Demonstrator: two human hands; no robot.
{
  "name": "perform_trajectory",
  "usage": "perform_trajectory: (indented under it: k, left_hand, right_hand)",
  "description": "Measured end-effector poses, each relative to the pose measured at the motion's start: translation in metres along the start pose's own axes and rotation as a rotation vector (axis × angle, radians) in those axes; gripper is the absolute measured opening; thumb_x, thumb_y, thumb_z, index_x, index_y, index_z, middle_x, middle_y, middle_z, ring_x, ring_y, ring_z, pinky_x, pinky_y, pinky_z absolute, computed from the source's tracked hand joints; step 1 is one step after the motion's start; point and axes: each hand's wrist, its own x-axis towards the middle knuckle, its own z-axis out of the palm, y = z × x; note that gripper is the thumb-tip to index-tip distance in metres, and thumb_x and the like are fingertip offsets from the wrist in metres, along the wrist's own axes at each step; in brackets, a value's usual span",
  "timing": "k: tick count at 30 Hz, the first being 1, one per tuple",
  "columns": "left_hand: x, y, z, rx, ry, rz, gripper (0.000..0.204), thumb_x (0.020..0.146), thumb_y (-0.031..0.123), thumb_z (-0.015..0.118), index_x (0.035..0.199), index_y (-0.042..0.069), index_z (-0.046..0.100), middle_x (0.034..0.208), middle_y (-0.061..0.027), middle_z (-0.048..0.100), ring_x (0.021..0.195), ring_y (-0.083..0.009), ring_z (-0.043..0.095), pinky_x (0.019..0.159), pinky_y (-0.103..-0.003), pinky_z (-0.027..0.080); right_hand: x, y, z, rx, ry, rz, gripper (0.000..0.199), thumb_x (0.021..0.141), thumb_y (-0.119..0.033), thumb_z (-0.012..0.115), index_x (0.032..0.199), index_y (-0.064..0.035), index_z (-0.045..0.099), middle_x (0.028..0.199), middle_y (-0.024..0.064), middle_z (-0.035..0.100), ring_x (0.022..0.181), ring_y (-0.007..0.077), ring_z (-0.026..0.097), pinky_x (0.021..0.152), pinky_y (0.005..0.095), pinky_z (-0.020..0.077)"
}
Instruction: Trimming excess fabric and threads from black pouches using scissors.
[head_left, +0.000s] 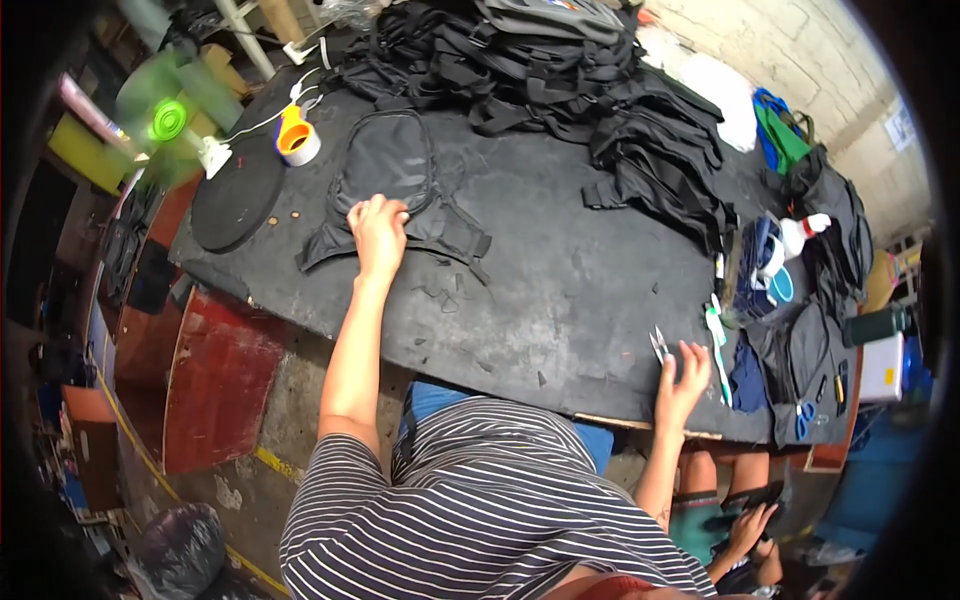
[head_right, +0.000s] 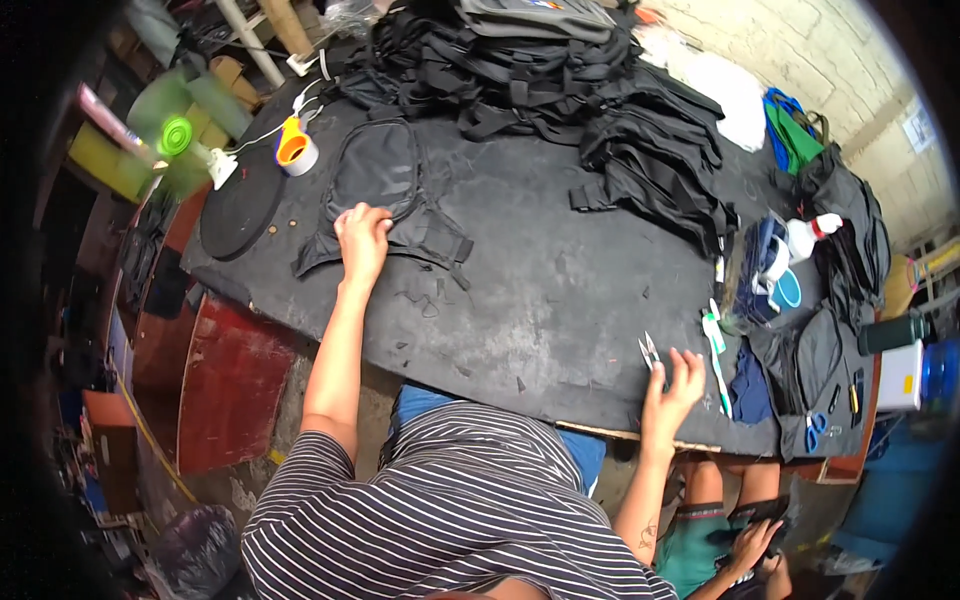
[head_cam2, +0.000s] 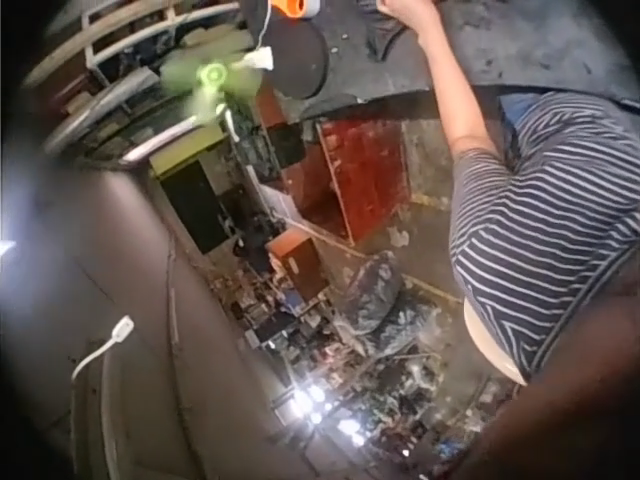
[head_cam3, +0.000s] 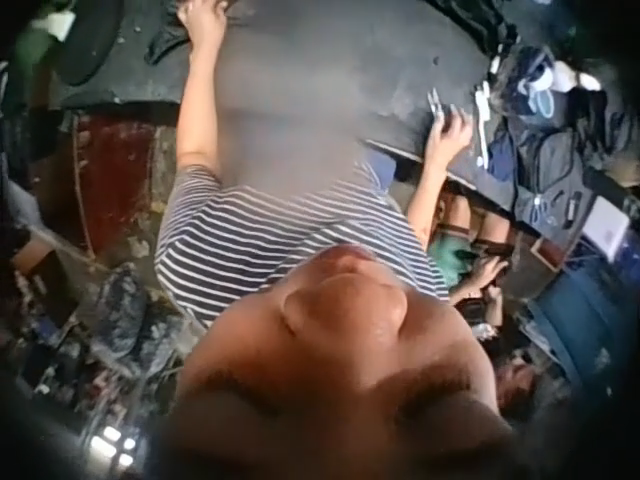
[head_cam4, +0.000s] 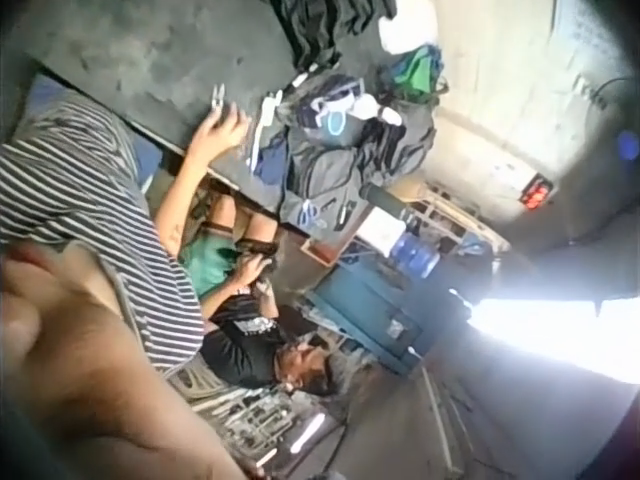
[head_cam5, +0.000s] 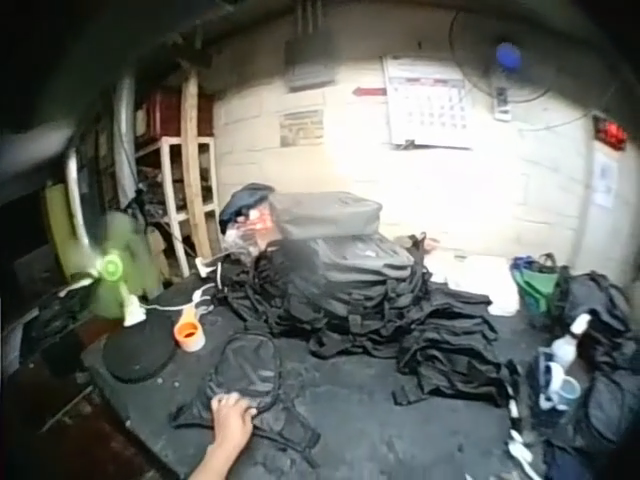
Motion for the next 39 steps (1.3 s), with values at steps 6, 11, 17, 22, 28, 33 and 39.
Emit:
perform_trajectory:
  k: [6, 11, 17, 22, 28, 33, 39]
  left_hand:
    - [0.024, 0.077, -0.023, -0.292, 0.237, 0.024, 0.011, 0.08, -0.001, 0.06, 0.088, 0.005, 0.062, 0.087, -0.0095, 0.057, 0.082, -0.0289, 0.053, 0.074, -0.037, 0.041]
    - [0.019, 0.069, -0.012, 0.043, -0.031, 0.049, 0.034, 0.072, 0.023, 0.072, 0.1, 0.006, 0.065, 0.101, -0.0123, 0.06, 0.099, -0.0308, 0.056, 0.089, -0.042, 0.039]
    - [-0.015, 0.018, 0.005, 0.174, -0.028, 0.022, 0.006, 0.082, 0.014, 0.061, 0.084, 0.009, 0.064, 0.083, -0.0073, 0.057, 0.082, -0.0287, 0.054, 0.073, -0.04, 0.039]
    - [0.005, 0.072, -0.023, -0.14, 0.375, 0.025, 0.016, 0.093, 0.007, 0.05, 0.09, -0.005, 0.059, 0.082, -0.0166, 0.054, 0.079, -0.0321, 0.053, 0.074, -0.039, 0.044]
    - [0.006, 0.14, -0.023, -0.285, 0.235, 0.236, 0.014, 0.092, 0.01, 0.052, 0.089, -0.001, 0.06, 0.089, -0.0135, 0.057, 0.086, -0.0289, 0.053, 0.078, -0.039, 0.041]
    - [-0.003, 0.164, -0.011, -0.404, -0.195, 0.072, 0.019, 0.081, 0.008, 0.064, 0.1, 0.007, 0.063, 0.093, -0.0097, 0.053, 0.095, -0.0279, 0.049, 0.087, -0.039, 0.038]
    - [-0.032, 0.148, -0.022, -0.978, -0.385, -0.445, 0.021, 0.086, 0.008, 0.061, 0.107, 0.002, 0.06, 0.098, -0.0051, 0.057, 0.084, -0.0122, 0.052, 0.08, -0.023, 0.041]
  right_hand:
    - [-0.007, -0.012, 0.007, 0.015, -0.054, -0.018, 0.033, 0.079, -0.012, 0.067, 0.109, -0.0037, 0.06, 0.119, 0.0175, 0.052, 0.118, 0.0353, 0.045, 0.099, 0.0444, 0.0325]
    - [-0.01, -0.005, 0.003, 0.116, -0.022, 0.021, 0.022, 0.076, -0.008, 0.067, 0.097, -0.004, 0.063, 0.108, 0.0112, 0.055, 0.117, 0.0326, 0.047, 0.097, 0.0417, 0.0351]
    - [-0.01, 0.033, -0.027, -0.035, 0.255, 0.193, 0.013, 0.078, -0.006, 0.064, 0.091, -0.0048, 0.063, 0.103, 0.0128, 0.055, 0.098, 0.0294, 0.051, 0.087, 0.039, 0.0391]
    - [-0.004, 0.059, -0.041, -0.092, 0.35, 0.177, 0.012, 0.077, -0.005, 0.064, 0.089, -0.0046, 0.063, 0.101, 0.0116, 0.055, 0.099, 0.0281, 0.052, 0.087, 0.0377, 0.039]
    - [0.019, 0.087, -0.069, -0.079, 0.535, 0.166, 0.009, 0.077, -0.006, 0.064, 0.086, -0.0042, 0.064, 0.093, 0.0107, 0.056, 0.093, 0.0265, 0.053, 0.085, 0.0379, 0.0403]
    - [0.049, 0.168, -0.132, -0.173, 0.742, 0.178, 0.009, 0.083, -0.011, 0.06, 0.083, -0.0018, 0.063, 0.084, 0.0113, 0.057, 0.084, 0.0243, 0.055, 0.079, 0.0336, 0.0439]
    - [0.041, 0.319, -0.188, -0.682, 0.322, 0.555, 0.02, 0.076, -0.005, 0.053, 0.093, -0.011, 0.063, 0.1, 0.0132, 0.058, 0.093, 0.0356, 0.057, 0.081, 0.0437, 0.0464]
